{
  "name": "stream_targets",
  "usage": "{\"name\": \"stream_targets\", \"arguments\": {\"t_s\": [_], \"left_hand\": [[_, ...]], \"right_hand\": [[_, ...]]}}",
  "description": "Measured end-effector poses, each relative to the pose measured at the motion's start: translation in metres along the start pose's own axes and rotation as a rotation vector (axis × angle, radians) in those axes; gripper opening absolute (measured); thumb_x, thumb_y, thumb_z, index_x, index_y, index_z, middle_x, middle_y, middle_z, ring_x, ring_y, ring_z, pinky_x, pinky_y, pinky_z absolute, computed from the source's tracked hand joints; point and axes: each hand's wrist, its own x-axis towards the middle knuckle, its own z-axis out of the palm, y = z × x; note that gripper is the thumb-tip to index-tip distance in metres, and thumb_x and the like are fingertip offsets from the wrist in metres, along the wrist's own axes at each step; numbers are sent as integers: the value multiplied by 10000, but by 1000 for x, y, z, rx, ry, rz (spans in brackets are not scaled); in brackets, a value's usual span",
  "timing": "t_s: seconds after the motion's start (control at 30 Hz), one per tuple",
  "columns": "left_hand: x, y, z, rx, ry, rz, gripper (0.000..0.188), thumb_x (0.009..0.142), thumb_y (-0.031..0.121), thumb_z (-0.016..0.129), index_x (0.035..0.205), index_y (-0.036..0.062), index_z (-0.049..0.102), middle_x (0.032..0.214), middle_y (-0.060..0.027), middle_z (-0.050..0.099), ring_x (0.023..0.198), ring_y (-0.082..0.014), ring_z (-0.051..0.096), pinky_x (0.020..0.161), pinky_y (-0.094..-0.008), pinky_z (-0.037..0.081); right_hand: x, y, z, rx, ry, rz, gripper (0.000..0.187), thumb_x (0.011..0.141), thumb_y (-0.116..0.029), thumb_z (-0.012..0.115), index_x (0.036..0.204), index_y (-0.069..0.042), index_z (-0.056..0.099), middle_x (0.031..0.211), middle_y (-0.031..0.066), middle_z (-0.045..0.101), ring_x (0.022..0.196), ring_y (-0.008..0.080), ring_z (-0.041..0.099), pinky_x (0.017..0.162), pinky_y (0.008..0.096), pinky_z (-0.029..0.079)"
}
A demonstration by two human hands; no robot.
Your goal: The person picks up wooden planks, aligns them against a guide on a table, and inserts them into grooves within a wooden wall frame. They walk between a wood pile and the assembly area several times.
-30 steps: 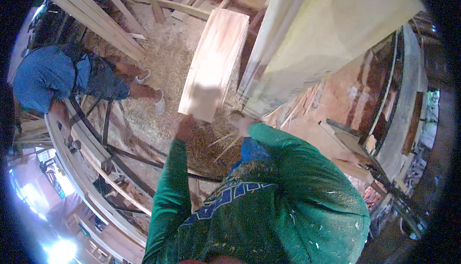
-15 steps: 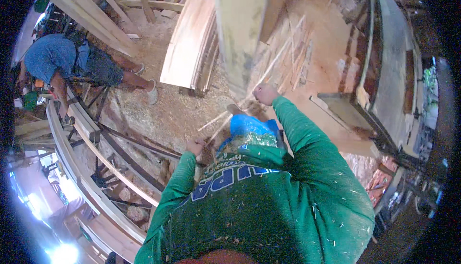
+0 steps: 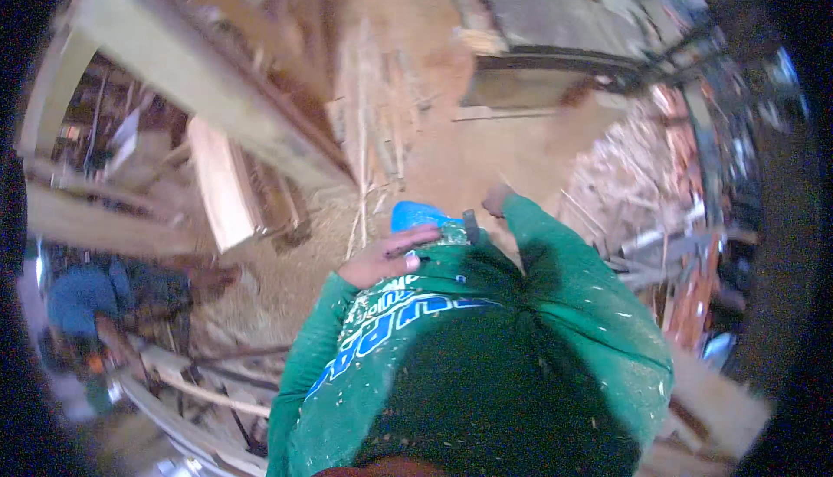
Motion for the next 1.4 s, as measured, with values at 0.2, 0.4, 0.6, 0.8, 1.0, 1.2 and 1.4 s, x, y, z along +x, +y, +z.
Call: {"name": "stream_targets", "arguments": {"t_s": [0.2,0.4,0.6,0.8,1.0,1.2,1.4], "left_hand": [[116,22,36,128,-640,-127,570,1051,410,563,1497,55,534,1613,-184,419,1511,-330,344,1258,-455,208],[193,-78,-3,1537,-696,-907,696,928,598,638,1473,168,579,1445,-164,605,1341,-378,563,1161,-514,387],[337,-27,87,50,-368,-773,757,1005,597,581,1559,98,448,1432,-186,619,1345,-296,565,1152,-423,405],[498,64,171,-582,-788,-377,813,1004,584,586,1543,-3,429,1574,-202,469,1468,-323,425,1209,-453,312],[499,-10,150,143,-611,-912,761,950,706,540,1452,137,587,1471,-176,581,1393,-375,510,1148,-471,406],[369,-94,50,998,-602,-1474,690,948,647,553,1395,126,632,1403,-180,633,1318,-366,583,1097,-480,469],[403,-140,93,489,174,-969,624,965,430,661,1408,-3,586,1391,-233,631,1288,-351,620,1094,-416,481]], "right_hand": [[-42,18,13,538,175,130,220,847,-228,628,946,-135,802,1029,155,757,907,373,736,802,464,598],[-125,132,30,338,375,418,251,822,-184,641,1005,-78,776,1089,215,732,971,399,718,867,485,576],[-161,320,81,844,441,814,509,884,-237,610,1331,5,599,1467,278,511,1304,451,554,1078,504,491],[-124,489,104,691,465,921,732,884,-215,586,1565,-63,364,1613,220,341,1478,398,367,1090,548,471],[-87,554,84,565,497,910,706,890,-213,581,1551,-74,374,1617,167,303,1473,371,366,1017,543,512],[-86,547,87,336,362,904,536,933,-209,545,1453,-89,503,1474,124,496,1425,332,424,1041,559,463],[-103,553,132,444,74,706,425,953,-250,550,1331,-77,634,1455,168,571,1342,331,556,1077,545,442]]}}
